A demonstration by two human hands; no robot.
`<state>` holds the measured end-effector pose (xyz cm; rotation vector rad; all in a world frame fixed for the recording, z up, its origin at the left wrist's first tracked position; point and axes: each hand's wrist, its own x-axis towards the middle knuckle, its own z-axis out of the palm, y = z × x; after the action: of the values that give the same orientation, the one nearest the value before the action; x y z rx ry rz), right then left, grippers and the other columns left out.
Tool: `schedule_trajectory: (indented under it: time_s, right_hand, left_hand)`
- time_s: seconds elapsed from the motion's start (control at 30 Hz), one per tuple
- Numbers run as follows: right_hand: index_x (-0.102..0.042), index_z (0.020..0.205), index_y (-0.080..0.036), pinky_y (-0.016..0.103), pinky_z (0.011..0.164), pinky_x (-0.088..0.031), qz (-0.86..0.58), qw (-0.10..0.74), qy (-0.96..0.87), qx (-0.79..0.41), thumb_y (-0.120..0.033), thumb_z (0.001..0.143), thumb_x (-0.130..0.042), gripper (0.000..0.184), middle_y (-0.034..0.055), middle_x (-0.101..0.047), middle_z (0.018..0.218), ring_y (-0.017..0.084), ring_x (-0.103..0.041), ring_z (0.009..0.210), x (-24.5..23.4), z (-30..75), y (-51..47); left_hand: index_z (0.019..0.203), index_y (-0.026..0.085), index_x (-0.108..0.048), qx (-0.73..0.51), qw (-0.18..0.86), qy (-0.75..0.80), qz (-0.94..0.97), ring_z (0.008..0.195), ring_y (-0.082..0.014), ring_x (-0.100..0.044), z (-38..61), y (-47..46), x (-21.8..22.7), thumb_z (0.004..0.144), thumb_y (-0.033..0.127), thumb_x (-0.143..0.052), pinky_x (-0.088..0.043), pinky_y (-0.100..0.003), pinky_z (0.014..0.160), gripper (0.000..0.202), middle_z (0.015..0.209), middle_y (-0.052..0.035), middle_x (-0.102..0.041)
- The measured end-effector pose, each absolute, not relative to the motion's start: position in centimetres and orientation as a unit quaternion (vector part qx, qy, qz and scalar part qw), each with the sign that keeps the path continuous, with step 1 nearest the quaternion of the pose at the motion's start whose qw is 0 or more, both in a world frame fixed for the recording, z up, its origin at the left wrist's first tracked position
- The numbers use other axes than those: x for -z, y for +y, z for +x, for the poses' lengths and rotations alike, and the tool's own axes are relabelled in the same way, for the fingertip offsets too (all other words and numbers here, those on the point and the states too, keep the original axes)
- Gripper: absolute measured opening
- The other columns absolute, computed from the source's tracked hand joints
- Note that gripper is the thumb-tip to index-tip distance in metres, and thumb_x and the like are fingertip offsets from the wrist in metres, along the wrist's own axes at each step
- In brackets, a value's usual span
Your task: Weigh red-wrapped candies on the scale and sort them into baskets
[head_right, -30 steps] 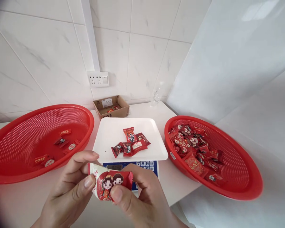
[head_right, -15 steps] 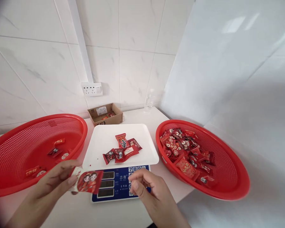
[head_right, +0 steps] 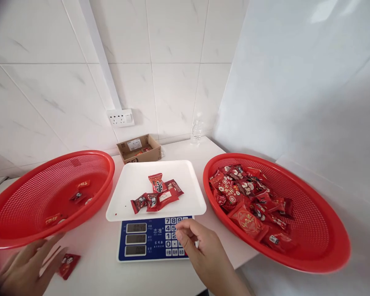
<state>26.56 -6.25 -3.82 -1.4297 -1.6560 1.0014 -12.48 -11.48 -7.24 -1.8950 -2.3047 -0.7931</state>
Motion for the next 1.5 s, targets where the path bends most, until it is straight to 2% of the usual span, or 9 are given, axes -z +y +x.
schedule_trajectory:
  time_s: [0.1,0.2,0.43,0.57,0.7,0.83,0.97,1.17,1.5]
  right_hand:
    - [-0.070,0.089,-0.022,0.028,0.067,-0.052,-0.558,0.348,-0.647,-0.385,-0.050,0.088,-0.052,0.033,0.0033,-0.072,0.078,0.018,-0.065,0.072,3.6,26.6,-6.7]
    - [-0.069,0.087,-0.023,0.027,0.063,-0.052,-0.571,0.356,-0.637,-0.377,-0.051,0.087,-0.052,0.033,0.0028,-0.072,0.077,0.018,-0.064,0.069,3.4,26.9,-7.4]
    - [-0.071,0.087,-0.023,0.027,0.067,-0.052,-0.583,0.374,-0.612,-0.381,-0.056,0.085,-0.055,0.037,0.0032,-0.074,0.079,0.019,-0.066,0.073,3.9,28.4,-8.5]
    - [-0.071,0.088,-0.022,0.027,0.067,-0.051,-0.573,0.382,-0.610,-0.390,-0.056,0.085,-0.056,0.038,0.0031,-0.073,0.079,0.019,-0.066,0.073,4.2,28.9,-8.3]
    - [-0.070,0.089,-0.021,0.027,0.069,-0.052,-0.563,0.389,-0.605,-0.407,-0.055,0.086,-0.056,0.037,0.0039,-0.074,0.081,0.020,-0.067,0.077,4.3,28.9,-8.0]
    - [-0.070,0.087,-0.021,0.027,0.067,-0.052,-0.557,0.392,-0.602,-0.417,-0.054,0.085,-0.057,0.036,0.0037,-0.074,0.079,0.020,-0.067,0.075,4.3,28.7,-7.9]
    - [-0.071,0.086,-0.021,0.026,0.066,-0.052,-0.551,0.393,-0.607,-0.416,-0.055,0.085,-0.058,0.036,0.0036,-0.075,0.080,0.019,-0.066,0.072,4.3,28.6,-7.9]
    - [-0.071,0.087,-0.022,0.024,0.066,-0.051,-0.560,0.383,-0.609,-0.411,-0.056,0.084,-0.057,0.037,0.0025,-0.073,0.078,0.018,-0.066,0.072,4.6,28.7,-8.1]
    - [-0.071,0.087,-0.023,0.024,0.068,-0.051,-0.559,0.397,-0.611,-0.395,-0.054,0.084,-0.059,0.034,0.0028,-0.073,0.079,0.018,-0.066,0.073,5.5,28.8,-8.8]
  left_hand:
    - [0.106,0.021,-0.069,0.256,0.020,-0.680,-0.687,0.099,-0.0326,-0.065,-6.6,-8.9,4.9,0.089,0.045,-0.049,-0.054,-0.045,0.082,0.035,0.104,-0.0128,-0.070]
    - [0.115,0.023,-0.065,0.246,-0.032,-0.591,-0.768,0.098,-0.0259,-0.065,-0.9,-6.2,3.1,0.094,0.042,-0.045,-0.054,-0.038,0.083,0.035,0.106,-0.0110,-0.070]
    - [0.109,0.021,-0.067,0.172,-0.119,-0.540,-0.815,0.101,-0.0266,-0.063,3.5,1.1,1.8,0.090,0.019,-0.043,-0.054,-0.044,0.090,0.031,0.108,-0.0105,-0.067]
    - [0.123,0.020,-0.060,0.160,-0.138,-0.535,-0.818,0.126,-0.0276,-0.052,3.6,4.3,1.4,0.087,0.010,-0.036,-0.043,-0.049,0.107,0.044,0.132,-0.0128,-0.057]
    - [0.145,0.020,-0.035,0.140,-0.156,-0.524,-0.826,0.144,-0.0287,-0.029,5.0,5.0,1.2,0.095,0.033,-0.035,-0.034,-0.050,0.114,0.052,0.156,-0.0157,-0.032]
    - [0.147,0.032,-0.034,0.067,-0.155,-0.480,-0.861,0.147,-0.0435,-0.009,7.3,4.9,1.7,0.080,0.068,-0.053,-0.015,-0.074,0.110,0.078,0.162,-0.0146,-0.016]
    - [0.138,0.030,-0.047,0.030,-0.114,-0.454,-0.883,0.143,-0.0436,-0.023,8.8,5.4,2.0,0.082,0.068,-0.050,-0.017,-0.076,0.106,0.068,0.157,-0.0171,-0.029]
    - [0.123,0.019,-0.056,0.023,-0.057,-0.444,-0.894,0.117,-0.0277,-0.055,9.5,6.6,1.6,0.089,0.048,-0.057,-0.046,-0.052,0.097,0.045,0.131,-0.0113,-0.055]
    - [0.110,0.016,-0.061,0.068,-0.021,-0.495,-0.866,0.098,-0.0204,-0.063,8.2,7.7,1.1,0.090,0.038,-0.058,-0.055,-0.041,0.083,0.030,0.112,-0.0081,-0.064]
